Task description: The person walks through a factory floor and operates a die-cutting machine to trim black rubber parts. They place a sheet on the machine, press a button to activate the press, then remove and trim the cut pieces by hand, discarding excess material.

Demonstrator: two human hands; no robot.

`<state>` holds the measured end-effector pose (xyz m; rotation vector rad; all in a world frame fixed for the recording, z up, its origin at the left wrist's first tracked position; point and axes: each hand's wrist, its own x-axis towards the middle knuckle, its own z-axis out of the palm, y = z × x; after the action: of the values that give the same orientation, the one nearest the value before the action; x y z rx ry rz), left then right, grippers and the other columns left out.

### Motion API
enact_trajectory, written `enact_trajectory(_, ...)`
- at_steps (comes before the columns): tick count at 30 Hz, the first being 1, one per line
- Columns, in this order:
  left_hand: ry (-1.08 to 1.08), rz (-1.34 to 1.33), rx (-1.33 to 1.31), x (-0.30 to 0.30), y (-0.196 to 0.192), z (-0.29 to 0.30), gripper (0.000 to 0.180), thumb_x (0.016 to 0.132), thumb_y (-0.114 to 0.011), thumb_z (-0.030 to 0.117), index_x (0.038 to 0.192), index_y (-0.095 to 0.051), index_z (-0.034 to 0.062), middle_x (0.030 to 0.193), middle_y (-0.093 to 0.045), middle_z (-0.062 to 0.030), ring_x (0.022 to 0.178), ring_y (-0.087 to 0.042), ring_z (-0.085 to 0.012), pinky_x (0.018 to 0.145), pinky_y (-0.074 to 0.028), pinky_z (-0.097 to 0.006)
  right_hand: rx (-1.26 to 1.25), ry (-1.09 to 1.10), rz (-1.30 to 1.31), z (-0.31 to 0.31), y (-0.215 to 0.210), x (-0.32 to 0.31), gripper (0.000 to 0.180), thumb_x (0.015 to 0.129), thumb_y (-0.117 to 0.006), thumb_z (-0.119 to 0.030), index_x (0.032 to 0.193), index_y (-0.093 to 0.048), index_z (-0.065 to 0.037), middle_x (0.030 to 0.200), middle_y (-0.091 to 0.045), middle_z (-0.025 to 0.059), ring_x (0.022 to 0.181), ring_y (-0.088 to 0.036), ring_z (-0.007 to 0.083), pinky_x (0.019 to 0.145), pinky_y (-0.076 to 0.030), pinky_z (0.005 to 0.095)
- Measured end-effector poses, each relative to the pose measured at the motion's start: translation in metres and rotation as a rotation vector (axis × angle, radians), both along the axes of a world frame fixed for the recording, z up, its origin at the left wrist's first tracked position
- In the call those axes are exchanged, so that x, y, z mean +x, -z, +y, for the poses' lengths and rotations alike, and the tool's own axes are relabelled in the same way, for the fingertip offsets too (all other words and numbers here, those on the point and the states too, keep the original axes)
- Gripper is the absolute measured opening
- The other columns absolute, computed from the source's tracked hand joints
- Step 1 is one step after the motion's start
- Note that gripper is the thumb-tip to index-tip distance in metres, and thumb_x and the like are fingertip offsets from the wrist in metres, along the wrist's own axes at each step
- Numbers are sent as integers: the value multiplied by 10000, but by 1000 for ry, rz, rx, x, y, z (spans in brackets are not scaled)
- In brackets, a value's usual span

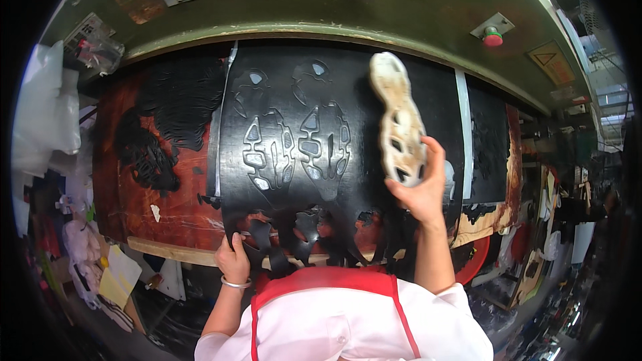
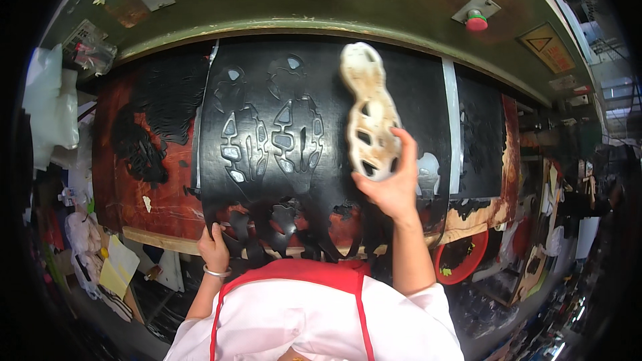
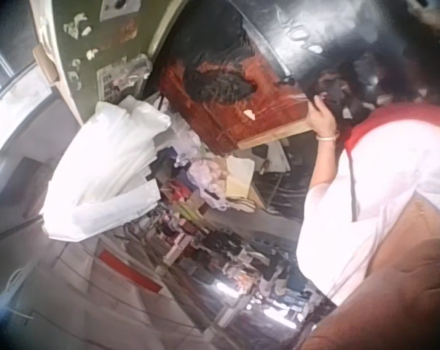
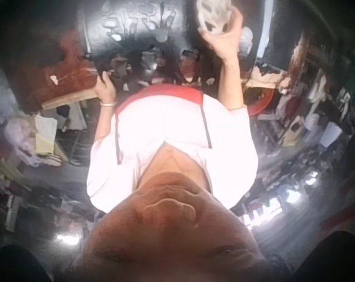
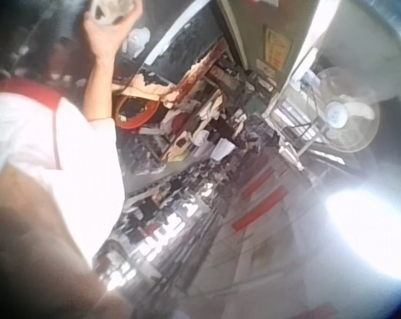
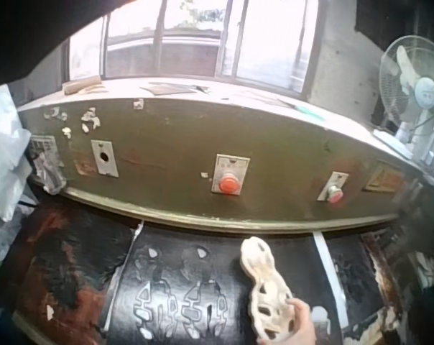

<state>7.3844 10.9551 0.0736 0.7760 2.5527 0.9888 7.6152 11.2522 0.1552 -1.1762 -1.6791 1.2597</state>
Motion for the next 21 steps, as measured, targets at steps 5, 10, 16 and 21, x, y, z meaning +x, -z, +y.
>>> enact_trajectory(5,42,49,75,-7,3,15,252,966,-517,216,884,-649,18,713,-664,-149,654,-642,-366,588,-463,-432,339,-27,-465,12,31,-39,936,555,-813,-114,1369,-354,-61,1323,-345,302,1265,-318,473,1066,-309,503)
enact_trajectory(10,59,140,-20,-26,9,47,252,963,-517,224,897,-652,23,734,-673,-162,671,-642,-381,603,-465,-458,484,-42,-425,53,64,-53,1068,556,-832,-152,1443,-247,-36,1360,-288,352,1265,-297,509,1065,-303,530)
enact_trajectory(16,32,203,-2,-63,15,112,329,970,-502,311,913,-650,23,711,-631,-232,662,-606,-445,583,-445,-506,343,95,-281,140,31,-61,1073,703,-822,-317,1471,-165,44,1430,-323,300,1316,-328,419,1098,-286,479)
enact_trajectory(21,14,263,-40,-91,15,170,352,971,-498,342,901,-655,35,721,-634,-233,666,-605,-448,579,-436,-511,652,629,-256,250,-43,-26,844,940,-547,-401,1464,-106,92,1475,-192,355,1394,-177,446,1143,-150,501)
